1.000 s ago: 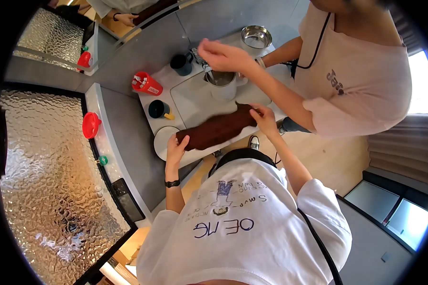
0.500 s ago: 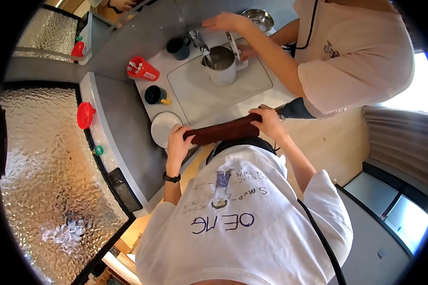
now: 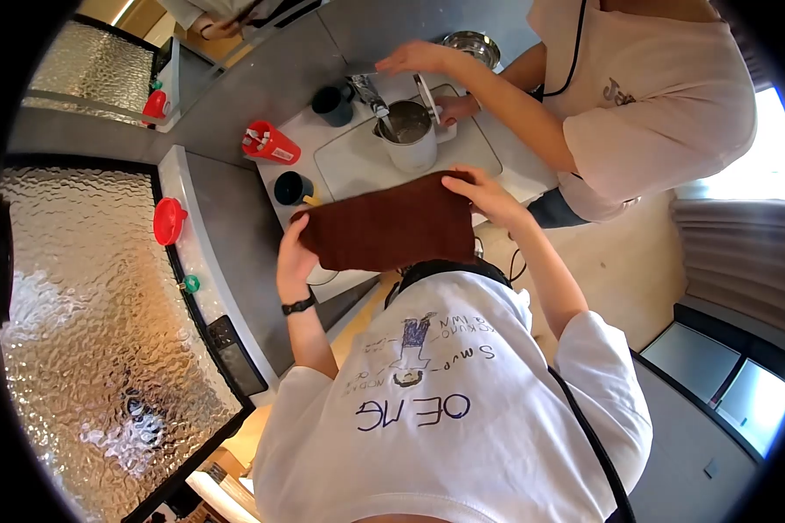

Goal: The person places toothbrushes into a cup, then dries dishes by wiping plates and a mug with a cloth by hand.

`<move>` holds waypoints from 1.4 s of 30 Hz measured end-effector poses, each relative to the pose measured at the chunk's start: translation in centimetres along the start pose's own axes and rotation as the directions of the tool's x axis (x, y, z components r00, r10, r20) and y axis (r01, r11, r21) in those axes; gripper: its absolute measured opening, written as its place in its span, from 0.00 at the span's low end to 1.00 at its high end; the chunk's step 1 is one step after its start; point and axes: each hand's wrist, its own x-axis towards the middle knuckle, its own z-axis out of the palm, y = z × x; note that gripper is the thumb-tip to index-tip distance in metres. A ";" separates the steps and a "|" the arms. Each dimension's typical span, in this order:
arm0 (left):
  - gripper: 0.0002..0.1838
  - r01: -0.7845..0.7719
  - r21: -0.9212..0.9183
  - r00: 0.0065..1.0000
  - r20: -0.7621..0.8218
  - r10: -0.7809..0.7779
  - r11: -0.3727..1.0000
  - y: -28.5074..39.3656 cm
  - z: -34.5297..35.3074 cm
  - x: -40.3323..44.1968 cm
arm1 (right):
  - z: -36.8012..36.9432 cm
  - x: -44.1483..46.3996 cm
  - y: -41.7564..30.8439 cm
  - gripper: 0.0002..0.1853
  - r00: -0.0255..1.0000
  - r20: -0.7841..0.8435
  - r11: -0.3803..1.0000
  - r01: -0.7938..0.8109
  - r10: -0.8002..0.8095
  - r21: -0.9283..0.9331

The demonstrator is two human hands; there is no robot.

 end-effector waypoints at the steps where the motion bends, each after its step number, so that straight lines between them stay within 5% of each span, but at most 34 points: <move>1: 0.09 0.085 -0.114 0.995 -0.039 -0.090 0.990 -0.9 -0.2 1.4 | -0.4 2.0 1.8 0.33 0.999 0.038 0.999 -0.040 0.039 0.030; 2: 0.12 0.162 -0.228 0.981 -0.066 -0.181 0.960 -2.0 -0.6 2.3 | -0.5 2.9 3.0 0.33 0.999 0.040 0.999 -0.032 0.031 0.031; 3: 0.18 0.138 -0.071 0.977 -0.154 -0.148 0.988 -3.4 -1.2 2.8 | -0.5 3.7 3.7 0.32 0.998 0.058 0.999 -0.019 0.021 -0.028; 8: 0.20 -0.010 -0.043 0.993 -0.119 0.005 0.999 -5.9 4.1 1.8 | 2.9 3.5 3.3 0.29 0.989 0.066 0.987 0.140 -0.135 -0.080; 10: 0.22 -0.002 0.112 0.995 -0.098 0.013 0.994 -6.9 7.1 0.7 | 6.0 2.4 3.0 0.27 0.916 0.354 0.941 0.270 -0.187 -0.202; 12: 0.23 -0.139 0.093 0.981 -0.120 0.150 0.986 -7.2 10.4 -0.5 | 9.4 0.9 5.0 0.34 0.779 0.392 0.622 0.627 -0.490 -0.469; 14: 0.24 -0.287 0.033 0.950 -0.122 0.289 0.957 -6.7 10.7 -0.8 | 10.2 -1.4 2.4 0.39 0.787 0.468 0.669 0.601 -0.402 -0.437; 16: 0.20 -0.358 0.279 0.905 -0.130 0.404 0.891 -5.5 10.9 -1.3 | 9.9 -2.3 1.2 0.39 0.751 0.477 0.657 0.646 -0.455 -0.389; 20: 0.14 -0.292 0.384 0.934 -0.082 0.348 0.876 -4.1 9.3 -1.3 | 8.9 -4.0 -0.5 0.39 0.694 0.516 0.515 0.720 -0.502 -0.466; 22: 0.10 -0.250 0.459 0.964 0.032 0.265 0.853 -2.8 9.5 -1.8 | 7.7 -3.6 -1.3 0.41 0.559 0.383 0.225 0.734 -0.736 -0.640; 23: 0.11 -0.206 0.378 0.979 0.076 0.191 0.902 -2.0 9.8 -2.3 | 7.3 -3.9 -2.3 0.42 0.524 0.313 0.205 0.711 -0.792 -0.673; 26: 0.11 -0.105 0.394 0.968 0.252 0.002 0.913 -0.9 8.5 -1.9 | 4.3 -1.1 -1.6 0.39 0.632 0.361 0.406 0.744 -0.685 -0.531; 27: 0.11 -0.065 0.356 0.979 0.203 -0.009 0.932 -0.9 9.1 -1.5 | 2.8 0.4 -0.5 0.31 0.790 0.473 0.839 0.516 -0.389 -0.171; 32: 0.10 -0.096 0.630 0.991 0.134 0.014 0.770 -4.0 6.2 1.6 | 0.9 3.0 5.2 0.13 0.887 0.364 0.937 0.337 -0.284 -0.089; 36: 0.08 -0.116 0.644 0.991 0.121 0.049 0.756 -6.9 5.8 4.1 | 0.4 3.5 5.8 0.08 0.853 0.189 0.728 0.515 -0.486 -0.452; 38: 0.06 -0.438 0.788 0.879 0.275 0.388 0.433 -6.8 7.6 4.8 | 0.3 3.0 4.3 0.07 0.653 0.081 0.472 0.622 -0.753 -0.625; 39: 0.09 -0.579 0.751 0.766 0.366 0.529 0.318 -7.2 7.8 5.3 | 0.0 2.5 3.5 0.07 0.651 0.084 0.474 0.629 -0.754 -0.616; 40: 0.09 -0.576 0.751 0.771 0.368 0.520 0.323 -7.7 7.8 5.7 | -0.4 2.4 3.4 0.07 0.656 0.076 0.482 0.623 -0.751 -0.617; 42: 0.10 -0.664 0.742 0.684 0.551 0.477 0.094 -8.7 7.6 6.0 | -1.7 2.2 3.6 0.08 0.662 0.167 0.414 0.624 -0.730 -0.663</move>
